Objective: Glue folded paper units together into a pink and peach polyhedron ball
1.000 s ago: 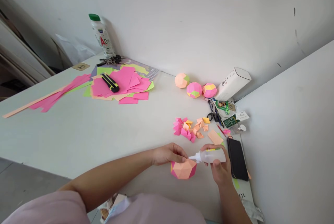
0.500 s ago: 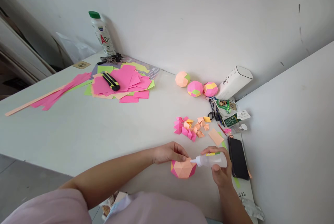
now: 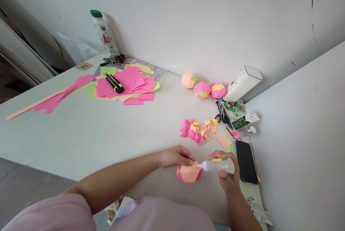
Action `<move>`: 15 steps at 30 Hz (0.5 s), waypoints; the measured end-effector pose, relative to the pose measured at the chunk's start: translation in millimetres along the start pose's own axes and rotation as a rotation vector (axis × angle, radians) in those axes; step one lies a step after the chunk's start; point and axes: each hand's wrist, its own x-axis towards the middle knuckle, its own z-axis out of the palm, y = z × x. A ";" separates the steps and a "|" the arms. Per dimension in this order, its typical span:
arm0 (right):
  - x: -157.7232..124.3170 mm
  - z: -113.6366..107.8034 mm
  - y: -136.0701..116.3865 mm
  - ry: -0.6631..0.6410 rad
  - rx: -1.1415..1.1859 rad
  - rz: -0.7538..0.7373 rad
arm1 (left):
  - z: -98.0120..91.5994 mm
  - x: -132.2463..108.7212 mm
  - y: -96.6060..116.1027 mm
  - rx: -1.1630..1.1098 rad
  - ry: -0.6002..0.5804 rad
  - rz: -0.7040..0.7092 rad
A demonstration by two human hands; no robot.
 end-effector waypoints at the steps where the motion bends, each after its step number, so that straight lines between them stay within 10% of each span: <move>1: -0.3 0.3 0.2 0.002 0.001 -0.001 | 0.2 -0.2 0.3 0.004 -0.001 0.002; 15: -0.6 1.5 -1.7 0.000 -0.058 -0.031 | 1.4 -1.1 1.7 0.000 0.000 -0.001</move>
